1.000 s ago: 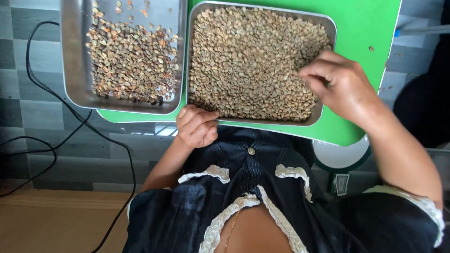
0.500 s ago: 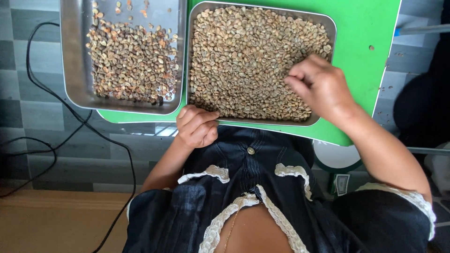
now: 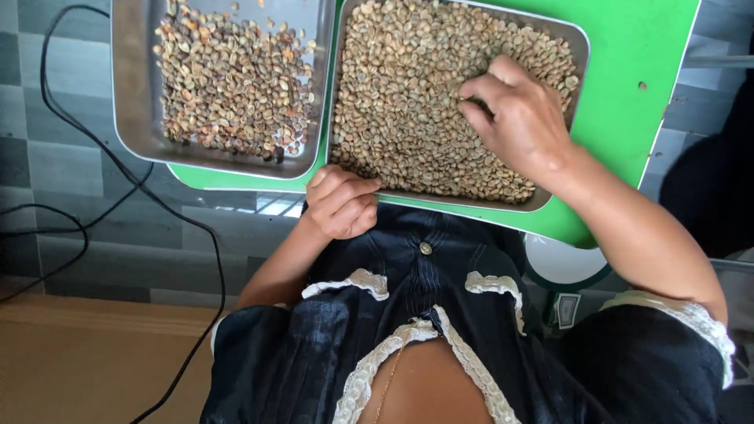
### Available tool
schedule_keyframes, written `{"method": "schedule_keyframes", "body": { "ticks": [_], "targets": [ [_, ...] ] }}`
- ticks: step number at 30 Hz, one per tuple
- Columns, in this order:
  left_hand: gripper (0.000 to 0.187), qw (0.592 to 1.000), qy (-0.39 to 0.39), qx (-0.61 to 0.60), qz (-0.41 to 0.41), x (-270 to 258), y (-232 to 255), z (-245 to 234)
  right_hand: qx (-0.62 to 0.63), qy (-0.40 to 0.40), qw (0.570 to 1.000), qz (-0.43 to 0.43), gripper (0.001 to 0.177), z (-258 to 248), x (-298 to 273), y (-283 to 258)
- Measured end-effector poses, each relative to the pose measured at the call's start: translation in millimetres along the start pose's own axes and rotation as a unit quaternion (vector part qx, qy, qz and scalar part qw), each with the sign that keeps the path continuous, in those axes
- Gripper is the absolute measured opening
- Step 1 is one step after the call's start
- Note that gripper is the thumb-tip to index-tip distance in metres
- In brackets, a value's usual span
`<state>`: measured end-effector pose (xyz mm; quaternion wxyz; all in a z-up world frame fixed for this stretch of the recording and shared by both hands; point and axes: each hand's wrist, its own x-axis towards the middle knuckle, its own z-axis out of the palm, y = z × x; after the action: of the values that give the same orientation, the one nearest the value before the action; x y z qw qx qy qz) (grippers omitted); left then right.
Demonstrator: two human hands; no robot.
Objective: Manually sorting green coffee beans by sifting through them and picking out defects into a separate tray.
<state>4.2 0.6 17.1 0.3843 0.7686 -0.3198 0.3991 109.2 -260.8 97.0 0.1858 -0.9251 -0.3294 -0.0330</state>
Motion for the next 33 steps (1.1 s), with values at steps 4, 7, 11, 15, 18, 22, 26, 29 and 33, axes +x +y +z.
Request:
{"method": "schedule_keyframes", "body": {
  "ticks": [4,7,11,15,18,22,26,29,33],
  "targets": [
    [0.026,1.0,0.002,0.004,-0.001,0.9,0.2,-0.8,-0.023,0.013,0.999,-0.02,0.009,-9.9,3.4,4.3],
    [0.021,1.0,-0.001,-0.006,-0.003,4.0,0.5,-2.2,0.094,-0.047,0.994,0.027,0.008,-34.4,14.9,-1.6],
    [0.02,1.0,-0.003,-0.009,-0.001,5.8,0.8,-3.5,0.173,-0.147,0.971,0.072,0.003,-47.8,57.3,-21.8],
    [0.006,0.986,-0.033,-0.05,-0.156,35.2,25.9,-12.3,0.376,-0.167,0.906,-0.098,0.021,-41.4,124.6,-75.3],
    [0.035,0.942,-0.149,-0.034,-0.298,73.6,26.9,-42.0,0.277,-0.164,0.947,0.003,0.043,-59.7,130.7,-104.6],
    [0.041,0.905,-0.292,-0.048,-0.307,120.9,-0.1,-62.8,0.168,-0.137,0.976,0.001,0.048,-91.9,76.3,-71.4],
    [0.035,0.915,-0.337,0.051,-0.215,137.7,-33.7,-41.8,0.084,-0.17,0.975,0.115,0.019,-109.5,12.7,-40.5],
    [0.029,0.876,-0.405,0.22,-0.145,143.4,-51.9,-22.1,0.109,-0.157,0.973,0.133,0.037,-99.1,-24.6,-23.7],
    [0.008,0.806,-0.485,0.315,-0.126,136.2,-74.1,-2.1,0.177,-0.162,0.951,0.197,0.048,-89.0,-49.2,-15.4]
  ]
}}
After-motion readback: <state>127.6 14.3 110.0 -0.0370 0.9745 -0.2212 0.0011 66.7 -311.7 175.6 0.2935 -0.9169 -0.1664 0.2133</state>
